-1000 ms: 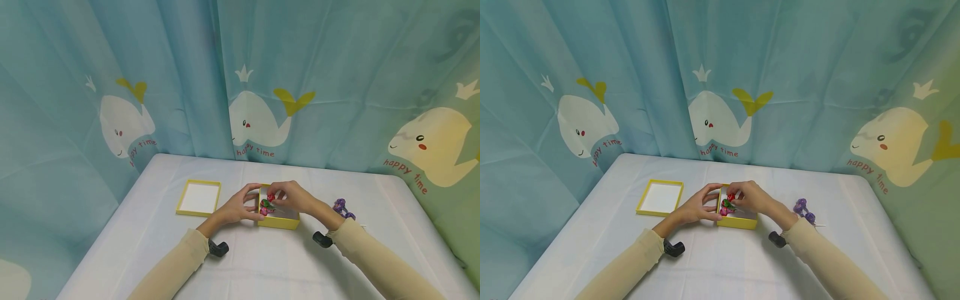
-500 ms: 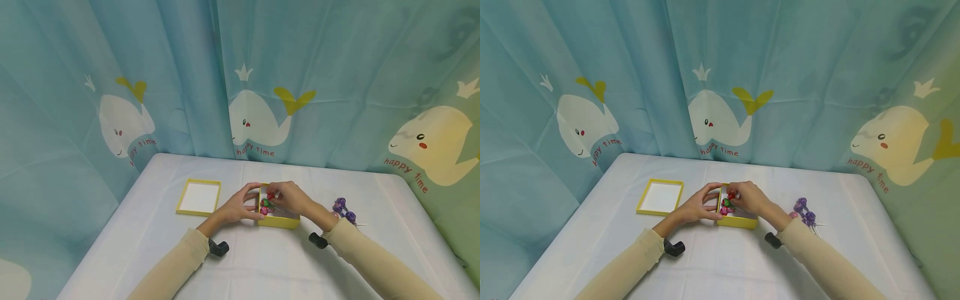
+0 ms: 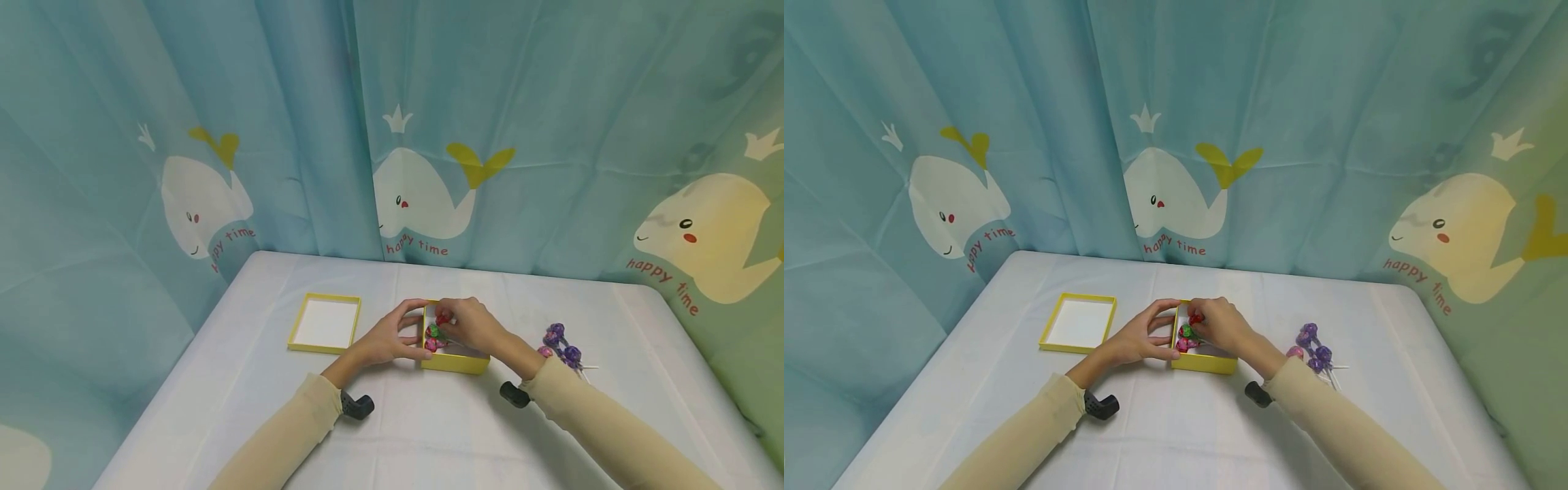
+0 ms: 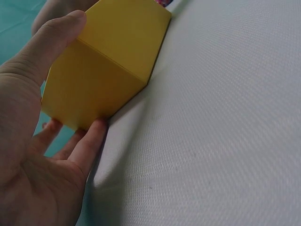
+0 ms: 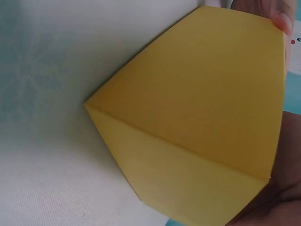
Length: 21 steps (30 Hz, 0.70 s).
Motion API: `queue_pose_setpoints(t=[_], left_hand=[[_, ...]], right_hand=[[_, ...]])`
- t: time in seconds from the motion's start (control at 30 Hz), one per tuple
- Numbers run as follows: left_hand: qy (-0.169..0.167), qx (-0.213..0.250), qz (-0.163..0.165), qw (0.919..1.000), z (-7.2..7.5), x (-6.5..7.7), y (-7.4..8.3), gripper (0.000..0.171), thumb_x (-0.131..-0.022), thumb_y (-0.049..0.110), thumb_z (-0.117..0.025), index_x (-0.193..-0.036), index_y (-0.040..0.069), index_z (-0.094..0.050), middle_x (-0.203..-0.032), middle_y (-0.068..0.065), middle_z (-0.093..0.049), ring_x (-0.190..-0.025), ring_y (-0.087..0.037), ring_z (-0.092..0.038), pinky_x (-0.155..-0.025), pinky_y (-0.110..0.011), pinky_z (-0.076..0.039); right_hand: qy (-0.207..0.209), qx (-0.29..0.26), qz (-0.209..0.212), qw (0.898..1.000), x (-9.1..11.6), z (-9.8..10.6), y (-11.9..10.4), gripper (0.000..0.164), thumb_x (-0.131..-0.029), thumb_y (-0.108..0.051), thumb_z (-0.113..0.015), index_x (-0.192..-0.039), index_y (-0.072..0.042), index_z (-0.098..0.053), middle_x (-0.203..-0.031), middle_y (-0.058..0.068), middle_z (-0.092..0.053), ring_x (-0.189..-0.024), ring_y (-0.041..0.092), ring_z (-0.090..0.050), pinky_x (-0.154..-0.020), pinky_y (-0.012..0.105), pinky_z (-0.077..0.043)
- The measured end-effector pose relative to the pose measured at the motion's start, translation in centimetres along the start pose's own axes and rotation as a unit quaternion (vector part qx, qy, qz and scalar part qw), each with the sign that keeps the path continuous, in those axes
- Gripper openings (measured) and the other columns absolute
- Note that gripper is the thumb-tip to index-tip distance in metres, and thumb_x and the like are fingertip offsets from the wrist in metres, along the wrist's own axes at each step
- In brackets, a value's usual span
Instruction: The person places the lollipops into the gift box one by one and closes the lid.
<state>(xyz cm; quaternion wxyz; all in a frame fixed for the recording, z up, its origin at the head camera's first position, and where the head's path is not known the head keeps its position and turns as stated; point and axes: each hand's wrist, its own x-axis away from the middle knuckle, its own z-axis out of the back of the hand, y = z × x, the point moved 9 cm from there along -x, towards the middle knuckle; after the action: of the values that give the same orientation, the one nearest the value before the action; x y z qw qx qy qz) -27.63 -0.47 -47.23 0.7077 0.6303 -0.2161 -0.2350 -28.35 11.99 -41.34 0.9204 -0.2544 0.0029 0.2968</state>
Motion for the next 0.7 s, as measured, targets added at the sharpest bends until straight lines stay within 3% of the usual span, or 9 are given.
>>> queue_pose_setpoints(t=[0.37, 0.7], left_hand=[[0.002, 0.005, 0.005, 1.0, 0.1, 0.0, -0.1, 0.091, -0.081, 0.007, -0.088, -0.154, 0.025, -0.037, -0.162, 0.002, -0.032, -0.149, -0.024, -0.037, -0.106, -0.033, -0.053], [-0.002, 0.005, -0.009, 0.9999, -0.1, 0.0, -0.1, 0.09, -0.083, 0.006, -0.086, -0.156, 0.021, -0.035, -0.164, -0.004, -0.03, -0.149, -0.03, -0.036, -0.106, -0.034, -0.053]], right_hand=[[-0.005, -0.003, -0.044, 0.999, -0.3, -0.7, 0.3, 0.014, -0.089, 0.002, -0.076, -0.102, -0.003, -0.072, -0.088, 0.007, -0.073, -0.077, 0.018, -0.068, -0.071, 0.037, -0.063], [-0.016, 0.018, -0.057, 0.998, -0.6, -1.4, 0.6, 0.01, -0.09, 0.0, -0.075, -0.099, -0.005, -0.072, -0.079, 0.001, -0.068, -0.063, 0.011, -0.056, -0.057, 0.026, -0.053]])
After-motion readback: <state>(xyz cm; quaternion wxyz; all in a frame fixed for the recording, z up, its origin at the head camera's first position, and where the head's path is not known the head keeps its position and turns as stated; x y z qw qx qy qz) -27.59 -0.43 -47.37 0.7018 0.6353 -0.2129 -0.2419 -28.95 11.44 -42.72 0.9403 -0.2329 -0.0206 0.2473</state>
